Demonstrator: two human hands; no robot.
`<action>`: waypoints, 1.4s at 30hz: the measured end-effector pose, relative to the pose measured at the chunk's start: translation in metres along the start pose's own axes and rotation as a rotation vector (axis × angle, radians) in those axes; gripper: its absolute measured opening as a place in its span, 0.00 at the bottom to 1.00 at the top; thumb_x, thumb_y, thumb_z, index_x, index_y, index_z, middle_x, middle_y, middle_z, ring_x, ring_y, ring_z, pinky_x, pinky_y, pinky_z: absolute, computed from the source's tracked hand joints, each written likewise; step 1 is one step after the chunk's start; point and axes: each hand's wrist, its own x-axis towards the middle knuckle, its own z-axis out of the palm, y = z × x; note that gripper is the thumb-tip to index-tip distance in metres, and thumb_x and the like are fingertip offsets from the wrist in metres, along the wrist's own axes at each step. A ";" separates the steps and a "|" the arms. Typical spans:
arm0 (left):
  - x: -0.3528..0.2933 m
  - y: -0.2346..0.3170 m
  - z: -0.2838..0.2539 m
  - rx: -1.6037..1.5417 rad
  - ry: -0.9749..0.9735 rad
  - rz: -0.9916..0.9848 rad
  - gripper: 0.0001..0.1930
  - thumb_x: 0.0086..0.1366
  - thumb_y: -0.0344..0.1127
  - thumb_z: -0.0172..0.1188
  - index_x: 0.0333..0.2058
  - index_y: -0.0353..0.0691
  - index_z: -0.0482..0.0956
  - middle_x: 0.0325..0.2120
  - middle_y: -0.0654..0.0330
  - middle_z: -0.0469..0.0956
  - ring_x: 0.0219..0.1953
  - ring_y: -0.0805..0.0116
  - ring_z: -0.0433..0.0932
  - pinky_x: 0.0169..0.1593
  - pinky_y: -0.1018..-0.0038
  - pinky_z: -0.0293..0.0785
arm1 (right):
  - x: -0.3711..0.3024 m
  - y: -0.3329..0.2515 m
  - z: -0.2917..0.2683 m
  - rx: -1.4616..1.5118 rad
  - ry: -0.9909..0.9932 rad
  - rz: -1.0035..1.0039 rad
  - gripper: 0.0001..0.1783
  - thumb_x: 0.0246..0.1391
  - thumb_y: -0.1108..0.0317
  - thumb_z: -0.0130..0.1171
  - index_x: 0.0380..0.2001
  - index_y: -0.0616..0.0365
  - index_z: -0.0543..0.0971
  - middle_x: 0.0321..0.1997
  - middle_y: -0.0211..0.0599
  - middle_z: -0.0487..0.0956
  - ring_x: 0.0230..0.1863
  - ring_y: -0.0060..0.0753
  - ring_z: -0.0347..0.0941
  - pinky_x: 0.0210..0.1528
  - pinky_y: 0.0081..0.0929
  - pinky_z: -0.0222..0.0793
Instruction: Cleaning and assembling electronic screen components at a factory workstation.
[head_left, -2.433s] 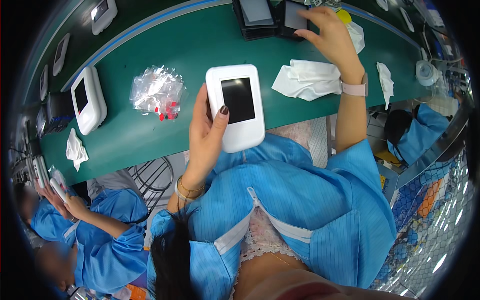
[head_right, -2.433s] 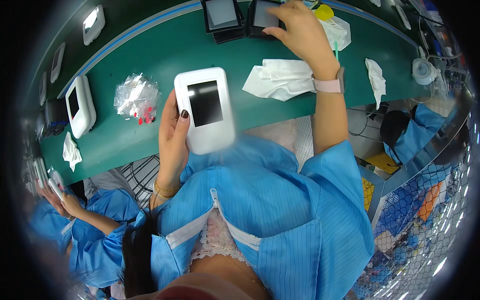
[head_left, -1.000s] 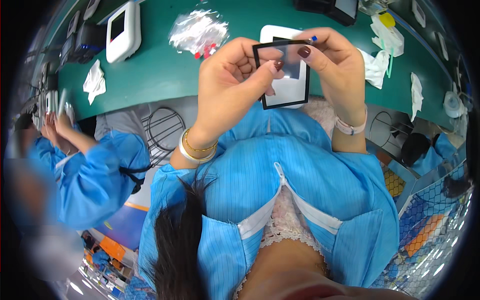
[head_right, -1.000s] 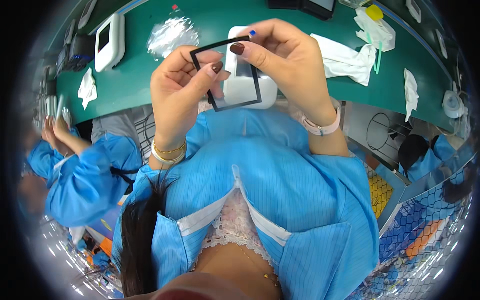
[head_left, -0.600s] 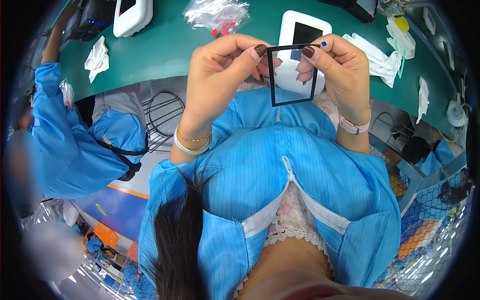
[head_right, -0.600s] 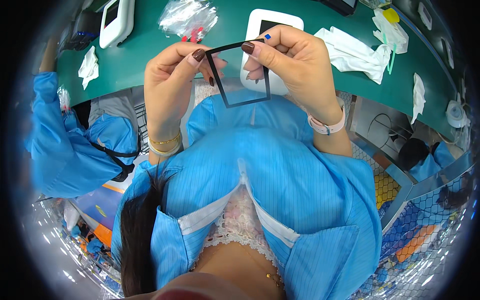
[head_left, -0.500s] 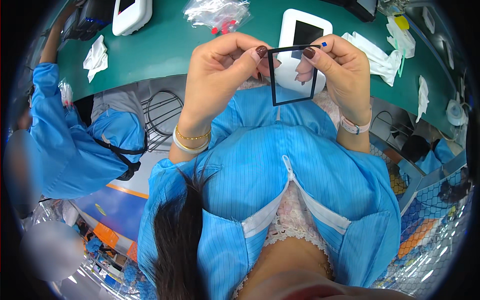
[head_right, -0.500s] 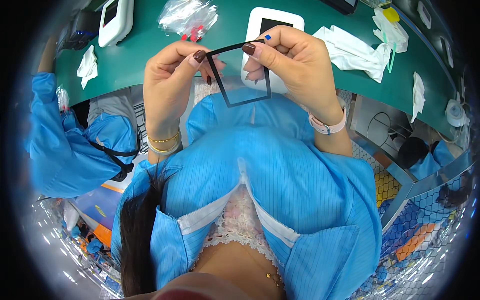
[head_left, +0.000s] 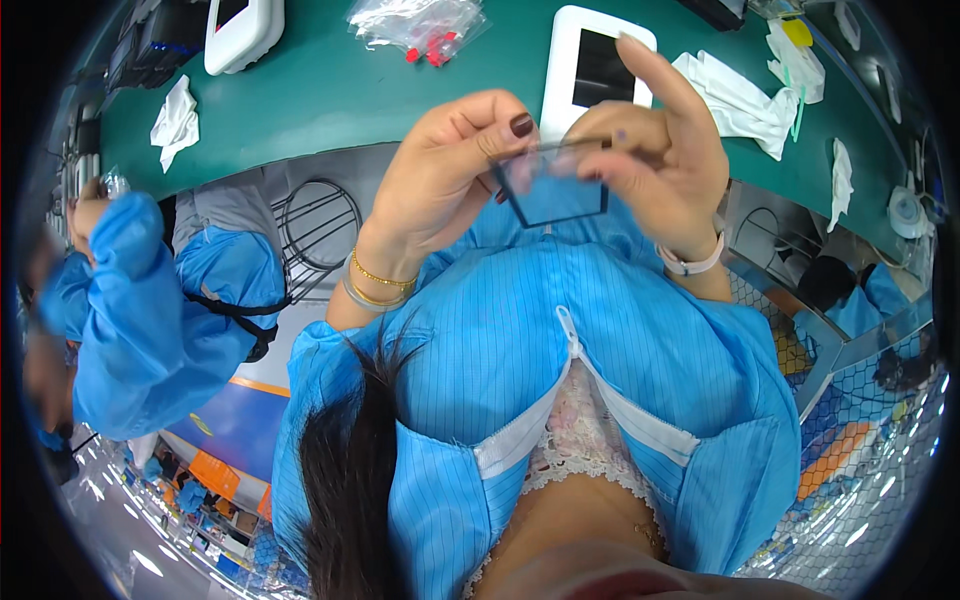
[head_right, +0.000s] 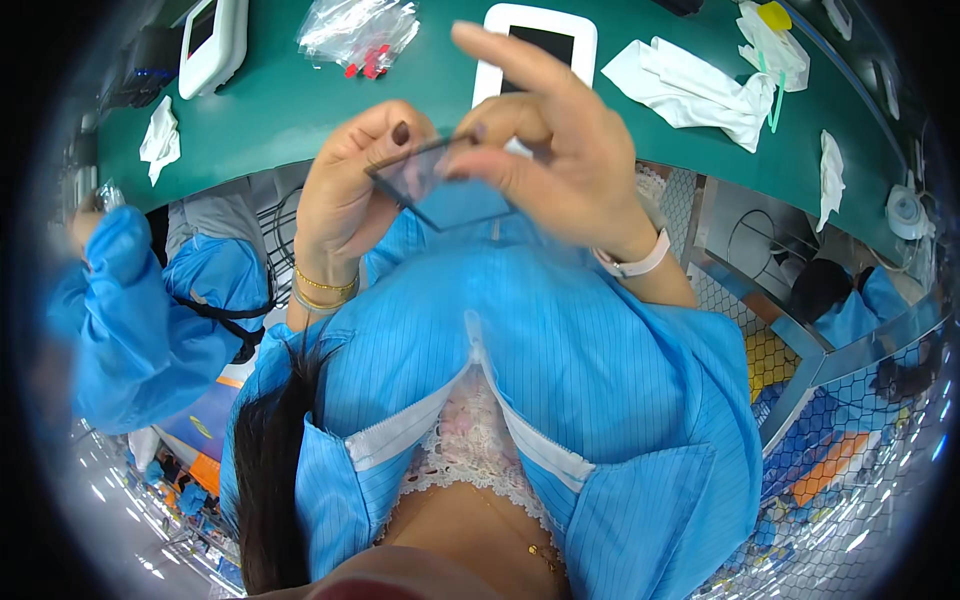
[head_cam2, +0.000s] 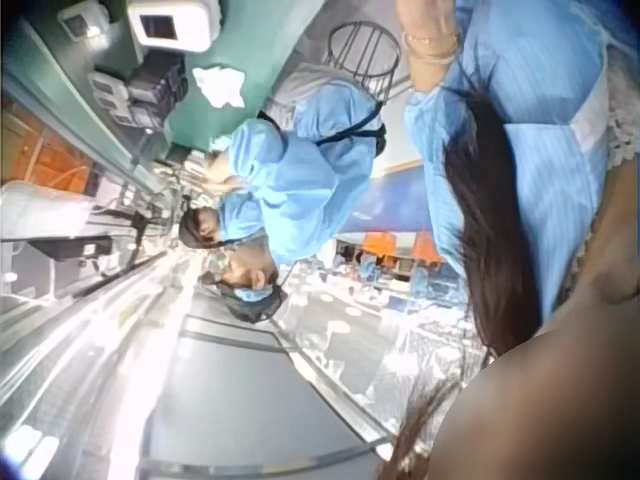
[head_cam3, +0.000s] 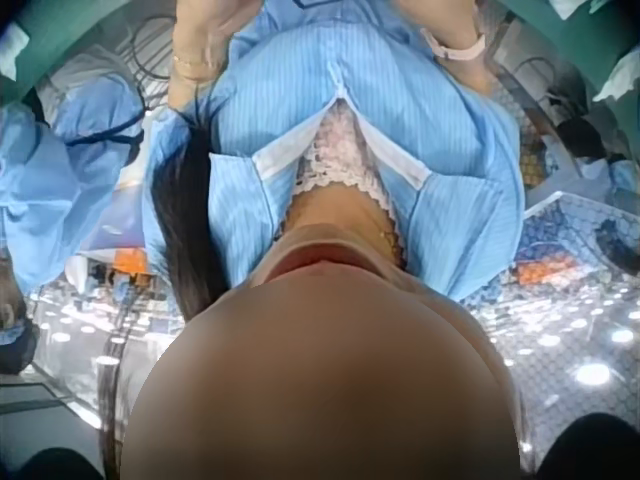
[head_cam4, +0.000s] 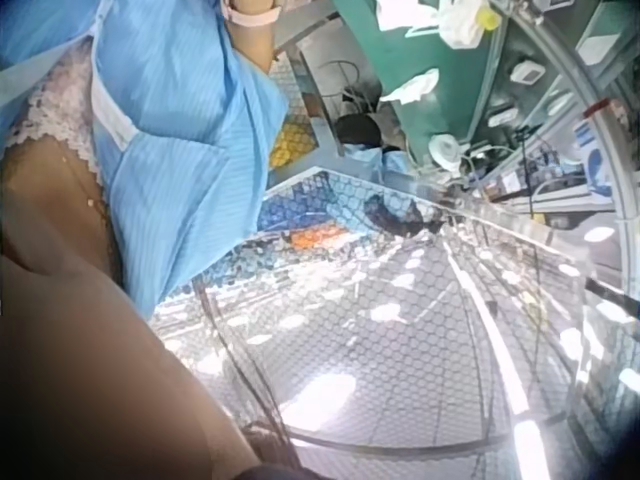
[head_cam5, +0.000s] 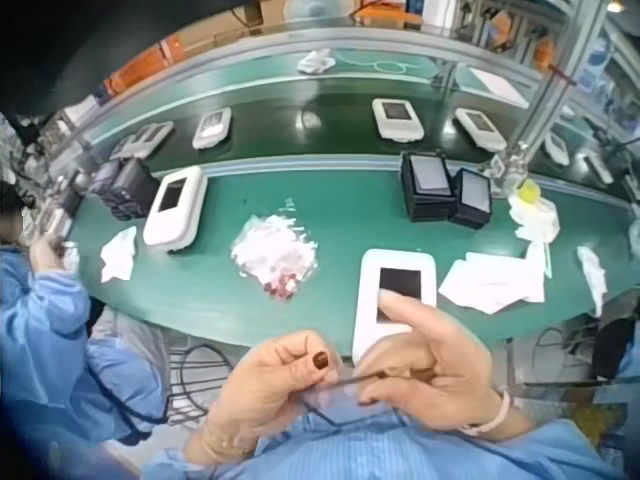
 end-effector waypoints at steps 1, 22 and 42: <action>-0.002 -0.002 -0.002 -0.001 0.001 -0.003 0.09 0.66 0.36 0.54 0.31 0.38 0.74 0.24 0.64 0.75 0.26 0.78 0.72 0.31 0.82 0.67 | -0.004 0.000 0.008 0.078 0.035 -0.061 0.24 0.46 0.79 0.64 0.49 0.68 0.74 0.31 0.41 0.81 0.31 0.28 0.77 0.32 0.22 0.73; 0.024 0.009 -0.008 0.105 0.165 -0.064 0.07 0.65 0.32 0.54 0.29 0.36 0.74 0.20 0.63 0.75 0.22 0.77 0.72 0.24 0.83 0.67 | -0.008 -0.024 0.006 -0.975 -0.308 -1.091 0.05 0.38 0.77 0.60 0.24 0.61 0.79 0.22 0.31 0.75 0.26 0.30 0.73 0.28 0.20 0.63; 0.036 0.003 -0.043 1.798 -0.054 0.755 0.24 0.46 0.49 0.66 0.40 0.43 0.80 0.40 0.52 0.75 0.46 0.52 0.75 0.52 0.56 0.69 | 0.035 0.038 -0.103 -0.013 0.391 0.547 0.02 0.52 0.76 0.58 0.26 0.62 0.77 0.22 0.27 0.75 0.20 0.13 0.63 0.23 0.11 0.55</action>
